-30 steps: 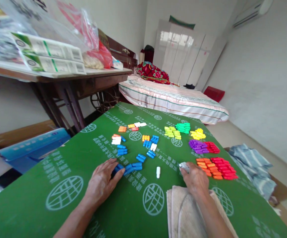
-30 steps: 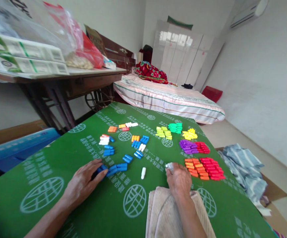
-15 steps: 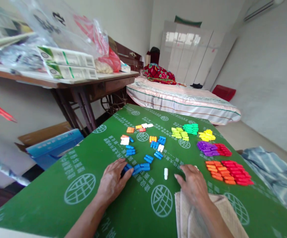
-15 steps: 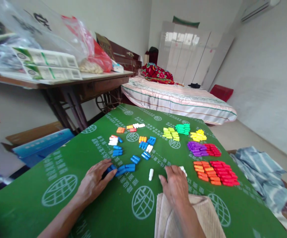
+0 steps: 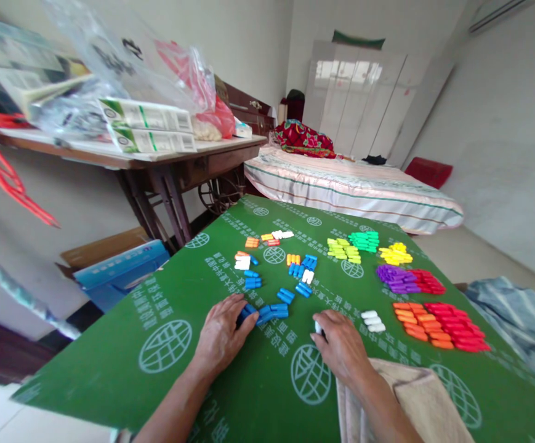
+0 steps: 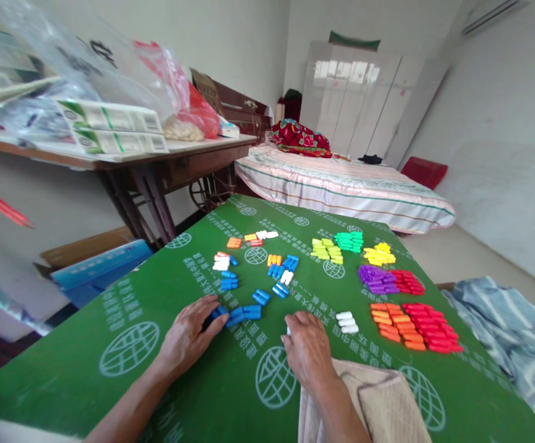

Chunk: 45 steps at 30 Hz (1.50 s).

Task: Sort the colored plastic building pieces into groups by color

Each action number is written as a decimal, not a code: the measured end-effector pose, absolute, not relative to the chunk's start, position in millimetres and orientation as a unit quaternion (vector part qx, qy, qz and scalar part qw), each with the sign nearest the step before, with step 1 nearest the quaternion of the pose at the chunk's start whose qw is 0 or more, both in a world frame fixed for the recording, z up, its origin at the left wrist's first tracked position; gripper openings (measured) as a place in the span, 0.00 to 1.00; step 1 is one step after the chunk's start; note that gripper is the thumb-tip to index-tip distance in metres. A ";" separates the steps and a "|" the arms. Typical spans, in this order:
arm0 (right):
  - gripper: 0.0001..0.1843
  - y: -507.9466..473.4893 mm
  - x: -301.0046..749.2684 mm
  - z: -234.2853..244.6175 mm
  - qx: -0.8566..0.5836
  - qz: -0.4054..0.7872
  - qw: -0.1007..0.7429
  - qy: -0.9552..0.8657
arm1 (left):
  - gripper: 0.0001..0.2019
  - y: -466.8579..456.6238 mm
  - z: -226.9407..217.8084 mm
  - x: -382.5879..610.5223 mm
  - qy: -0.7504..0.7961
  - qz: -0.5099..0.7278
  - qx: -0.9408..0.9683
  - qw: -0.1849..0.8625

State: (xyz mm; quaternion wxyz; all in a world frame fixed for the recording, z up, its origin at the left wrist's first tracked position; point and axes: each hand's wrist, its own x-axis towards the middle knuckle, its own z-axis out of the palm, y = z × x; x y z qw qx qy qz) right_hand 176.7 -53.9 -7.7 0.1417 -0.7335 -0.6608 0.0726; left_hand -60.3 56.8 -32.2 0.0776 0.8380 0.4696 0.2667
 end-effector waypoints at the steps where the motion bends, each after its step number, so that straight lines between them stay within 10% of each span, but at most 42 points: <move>1: 0.16 -54.1 177.3 -7.9 -0.735 0.069 0.141 -0.660 | 0.24 56.7 -31.6 -60.1 0.469 0.266 0.838 0.079; 45: 0.18 -88.0 258.1 -31.7 -0.783 -0.062 0.190 -0.589 | 0.30 60.1 -31.8 -57.3 0.476 0.260 0.834 0.100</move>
